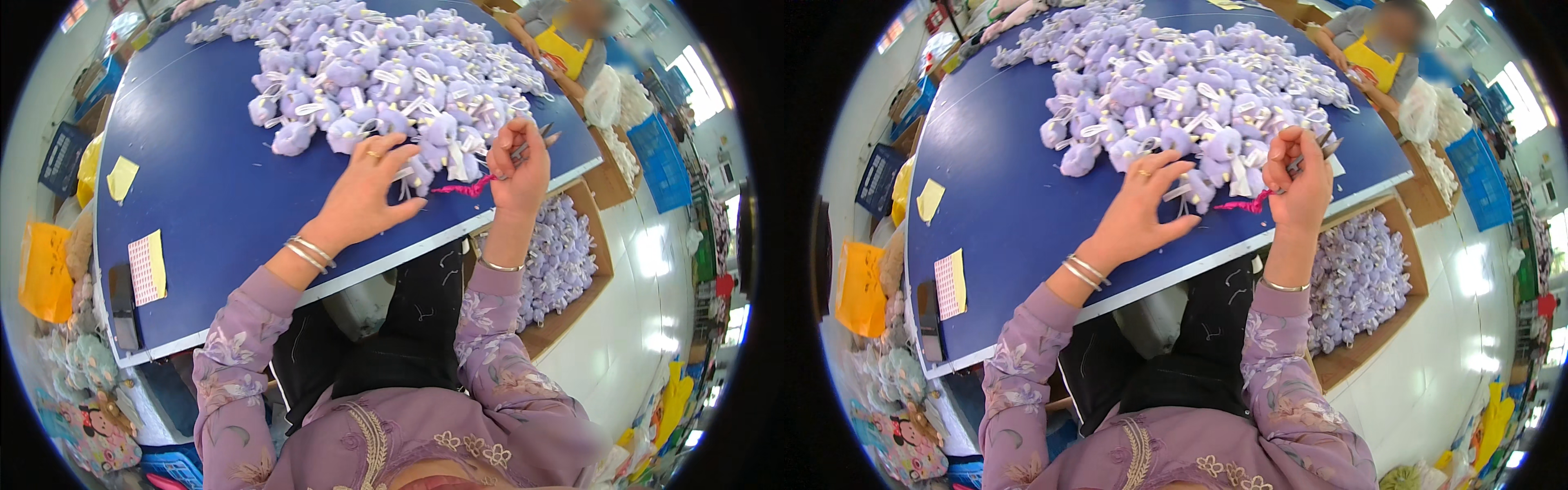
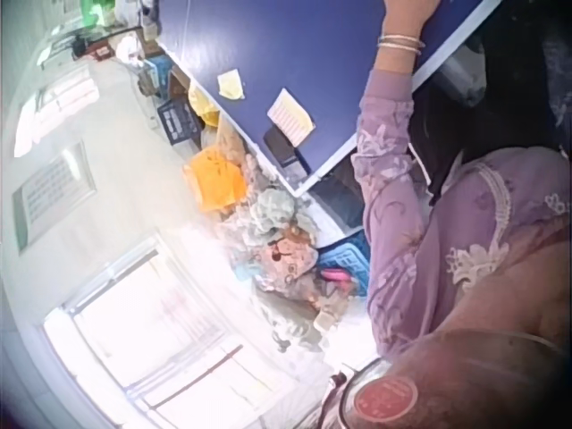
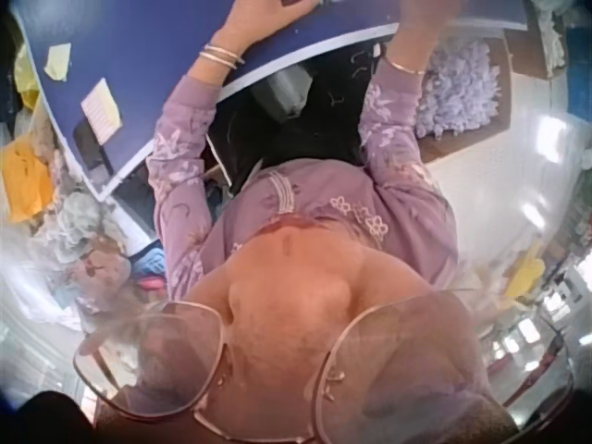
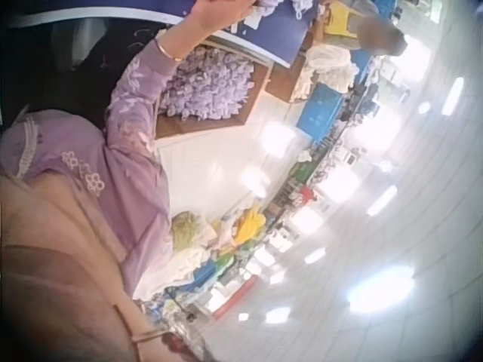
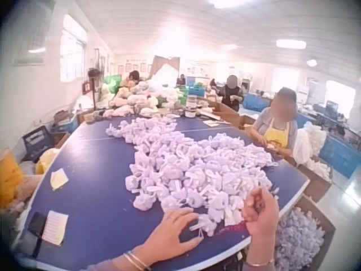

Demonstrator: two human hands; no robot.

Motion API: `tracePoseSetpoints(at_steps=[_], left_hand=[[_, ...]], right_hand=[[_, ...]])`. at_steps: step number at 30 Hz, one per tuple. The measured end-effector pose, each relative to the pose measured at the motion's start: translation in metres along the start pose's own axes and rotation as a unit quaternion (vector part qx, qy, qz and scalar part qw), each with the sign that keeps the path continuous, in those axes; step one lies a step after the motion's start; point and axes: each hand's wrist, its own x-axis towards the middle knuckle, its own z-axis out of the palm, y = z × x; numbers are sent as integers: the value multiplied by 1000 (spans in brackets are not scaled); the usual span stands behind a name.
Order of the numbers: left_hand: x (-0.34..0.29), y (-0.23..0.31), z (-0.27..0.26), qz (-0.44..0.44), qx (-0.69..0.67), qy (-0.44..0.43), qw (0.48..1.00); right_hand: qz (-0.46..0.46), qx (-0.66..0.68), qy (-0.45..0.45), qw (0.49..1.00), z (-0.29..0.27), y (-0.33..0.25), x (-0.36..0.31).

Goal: The person trims loose threads and excess fabric from small purple plush toys using scissors. They handle the toys one at a time, cutting stray fibers and then placing the finished items into a cardboard box.

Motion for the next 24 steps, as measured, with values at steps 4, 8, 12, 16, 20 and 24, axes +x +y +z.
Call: tracePoseSetpoints(at_steps=[4, 8, 12, 16, 20, 24], left_hand=[[41, 14, 53, 39, 60, -14, 997], [67, -2, 75, -5, 163, -68, 984], [55, -18, 56, -59, 162, -73, 982], [32, -17, 14, -159, 59, -92, 981], [-6, -33, -18, -145, -77, 21, 986], [-30, -34, -46, -163, -61, 63, 983]], right_hand=[[-25, -67, 86, 994, -16, -4, -7], [-23, -94, 80, 992, -31, -9, -10], [-2, -117, 77, 990, -39, -9, -12], [48, -155, 44, 986, -29, 2, -17], [121, -242, -88, 959, 7, 26, -18], [117, -328, -204, 915, 54, 57, -18]])
